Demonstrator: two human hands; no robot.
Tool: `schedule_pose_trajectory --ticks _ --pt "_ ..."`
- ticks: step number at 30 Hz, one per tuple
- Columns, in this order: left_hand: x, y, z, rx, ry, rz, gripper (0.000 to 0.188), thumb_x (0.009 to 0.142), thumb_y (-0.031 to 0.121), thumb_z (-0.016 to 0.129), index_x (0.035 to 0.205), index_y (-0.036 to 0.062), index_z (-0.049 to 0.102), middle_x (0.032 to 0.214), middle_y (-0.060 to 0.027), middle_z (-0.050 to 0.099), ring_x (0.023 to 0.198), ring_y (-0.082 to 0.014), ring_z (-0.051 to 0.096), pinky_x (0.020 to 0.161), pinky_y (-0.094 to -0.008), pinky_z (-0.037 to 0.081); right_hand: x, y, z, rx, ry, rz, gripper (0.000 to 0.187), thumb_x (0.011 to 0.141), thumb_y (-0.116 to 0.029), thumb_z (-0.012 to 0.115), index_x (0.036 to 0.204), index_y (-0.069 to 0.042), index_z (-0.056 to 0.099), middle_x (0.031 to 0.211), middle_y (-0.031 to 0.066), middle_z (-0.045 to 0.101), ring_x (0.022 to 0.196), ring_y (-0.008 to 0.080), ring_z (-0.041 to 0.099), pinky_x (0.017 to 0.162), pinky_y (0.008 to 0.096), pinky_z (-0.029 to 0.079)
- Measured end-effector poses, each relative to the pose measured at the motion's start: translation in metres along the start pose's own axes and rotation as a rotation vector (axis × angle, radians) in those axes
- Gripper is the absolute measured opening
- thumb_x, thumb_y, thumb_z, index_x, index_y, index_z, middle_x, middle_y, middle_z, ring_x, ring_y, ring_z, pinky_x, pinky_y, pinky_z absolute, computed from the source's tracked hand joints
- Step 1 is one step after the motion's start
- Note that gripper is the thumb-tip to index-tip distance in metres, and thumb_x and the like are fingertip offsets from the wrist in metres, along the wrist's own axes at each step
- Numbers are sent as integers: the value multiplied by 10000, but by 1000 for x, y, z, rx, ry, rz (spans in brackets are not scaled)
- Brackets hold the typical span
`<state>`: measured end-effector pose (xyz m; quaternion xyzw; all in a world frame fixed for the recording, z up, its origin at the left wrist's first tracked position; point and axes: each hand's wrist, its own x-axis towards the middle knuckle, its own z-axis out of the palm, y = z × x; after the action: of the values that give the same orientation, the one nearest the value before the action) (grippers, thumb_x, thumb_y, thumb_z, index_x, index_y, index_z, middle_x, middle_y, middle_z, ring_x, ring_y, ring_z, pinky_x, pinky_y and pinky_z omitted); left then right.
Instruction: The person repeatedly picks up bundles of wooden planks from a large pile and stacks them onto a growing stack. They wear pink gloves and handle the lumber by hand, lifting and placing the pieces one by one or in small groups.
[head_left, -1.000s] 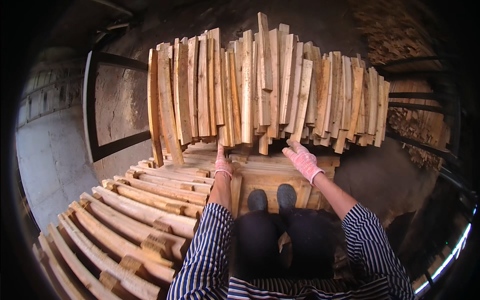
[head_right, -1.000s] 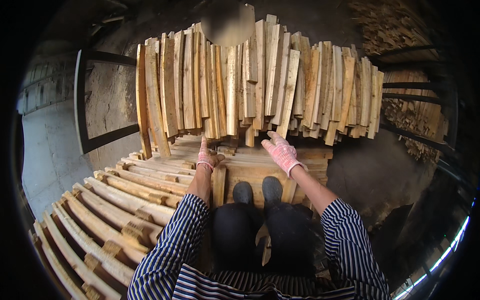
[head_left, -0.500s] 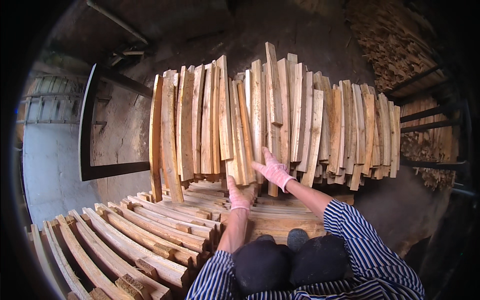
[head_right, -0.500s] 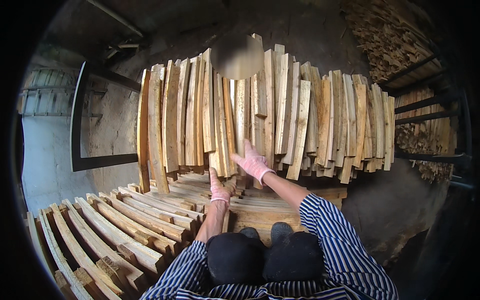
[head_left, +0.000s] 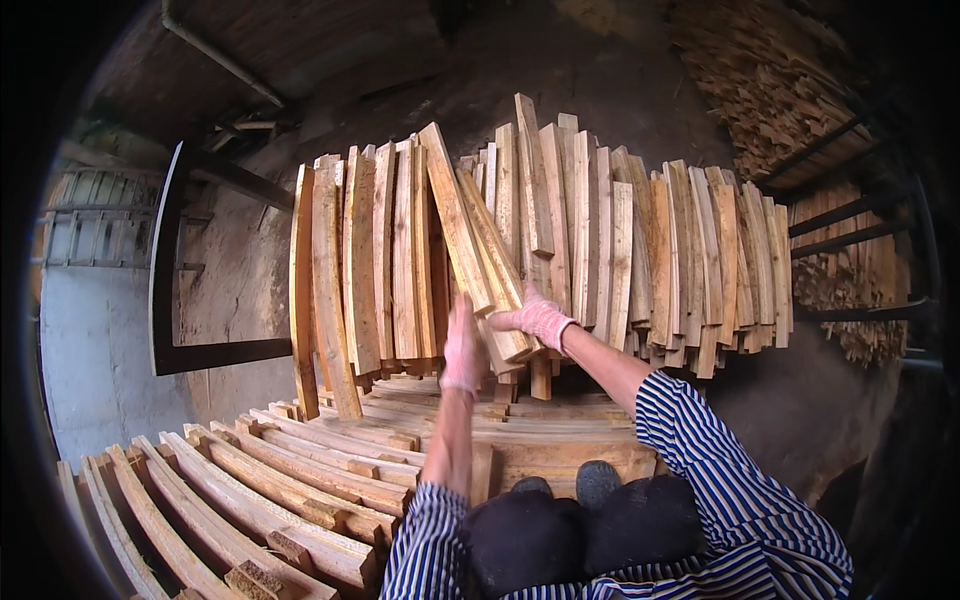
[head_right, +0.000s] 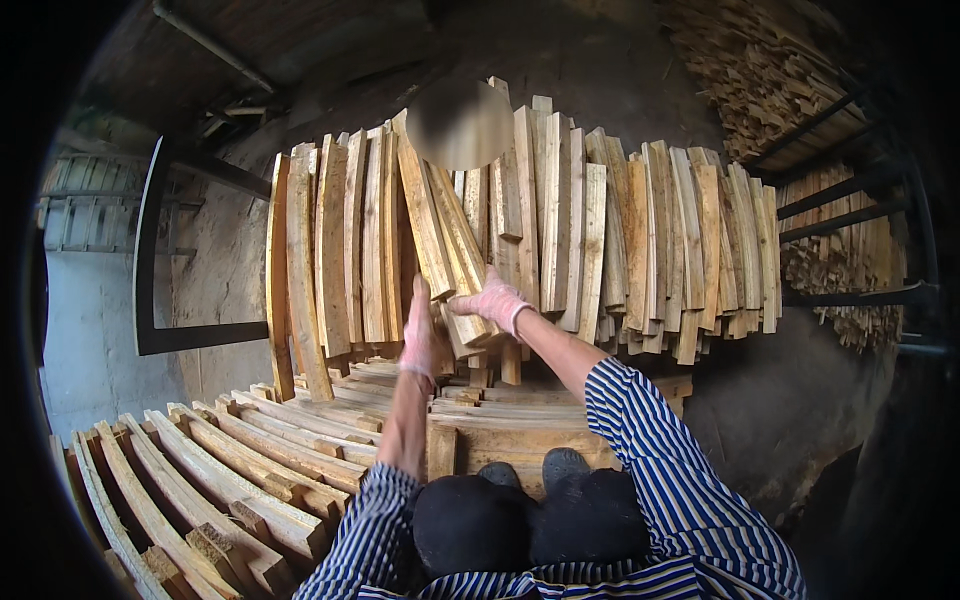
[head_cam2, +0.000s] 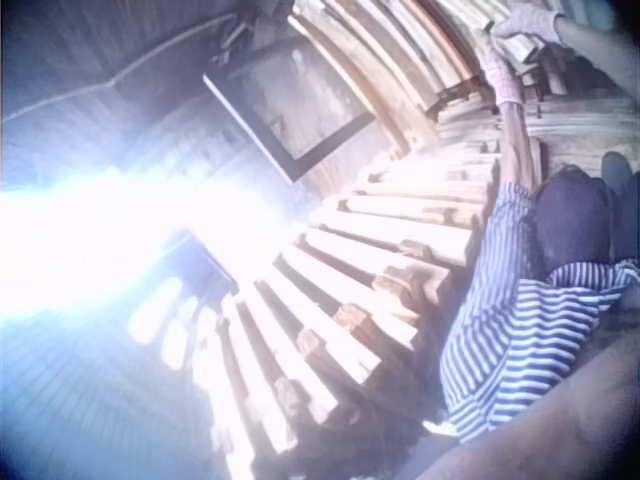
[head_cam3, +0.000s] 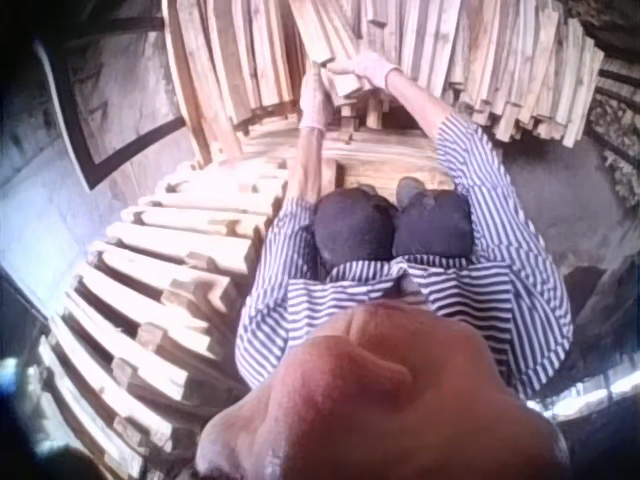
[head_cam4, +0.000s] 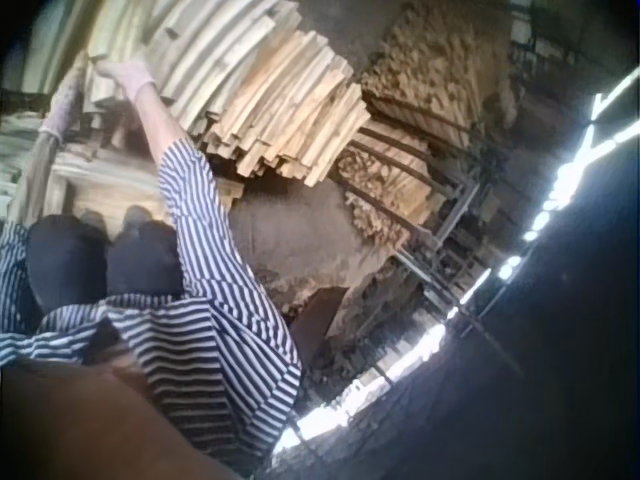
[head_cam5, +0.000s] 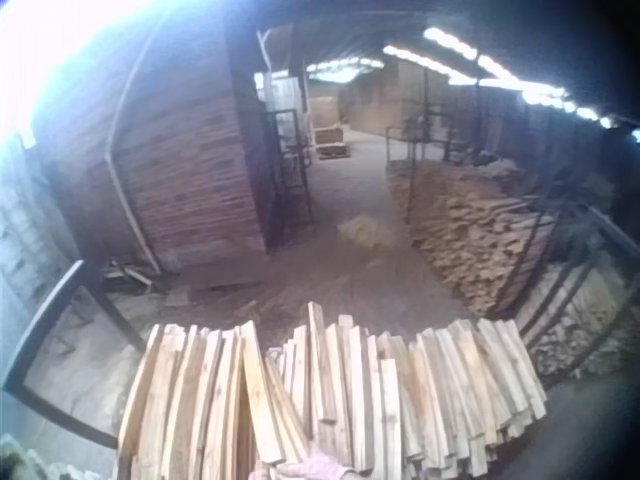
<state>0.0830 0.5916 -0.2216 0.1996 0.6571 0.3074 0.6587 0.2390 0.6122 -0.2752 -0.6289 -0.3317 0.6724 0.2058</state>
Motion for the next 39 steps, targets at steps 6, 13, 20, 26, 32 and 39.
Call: schedule_pose_trajectory --ticks 6,13,20,26,32,39 --pt "85 2 -38 106 84 11 916 801 513 806 1471 11 436 1339 -193 593 1194 -354 576 1003 -472 485 -31 -28 42 -285 18 68 1349 592 -370 962 1564 44 124 1411 314 494 1353 390 463 1145 433 384" --pt "-56 -60 17 -394 -177 -201 657 906 430 684 1413 53 506 1356 -149 595 1206 -272 610 1011 -487 519 -129 57 -73 362 -332 69 1012 770 -330 871 1506 36 280 1335 203 581 1154 267 621 1024 363 509" --pt "-107 -78 7 -343 -134 -131 702 924 511 623 1469 116 425 1398 -144 540 1281 -333 516 1045 -532 436 -157 73 -57 709 -431 167 776 817 -436 828 1368 26 536 1263 131 648 1166 197 625 1006 320 496" --pt "-164 -75 -7 6 -499 -53 822 959 470 641 1568 62 268 1562 -157 390 1357 -335 462 1124 -450 412 -151 70 -72 547 -387 117 815 821 -429 824 1402 34 490 1236 139 653 1075 203 666 913 304 549" --pt "-24 -59 -19 -616 -357 -71 963 775 649 738 1461 65 399 1370 -225 516 1270 -390 511 1126 -490 424 -171 -40 -33 -350 -104 136 884 726 -434 875 1290 125 485 1153 275 660 1073 304 668 925 348 541" --pt "-65 45 29 -620 -294 -86 588 867 395 767 1284 37 558 1241 -198 626 1125 -339 635 1017 -465 537 -215 -125 -71 89 -104 148 882 729 -373 889 1324 141 489 1128 259 679 962 333 686 916 353 549"
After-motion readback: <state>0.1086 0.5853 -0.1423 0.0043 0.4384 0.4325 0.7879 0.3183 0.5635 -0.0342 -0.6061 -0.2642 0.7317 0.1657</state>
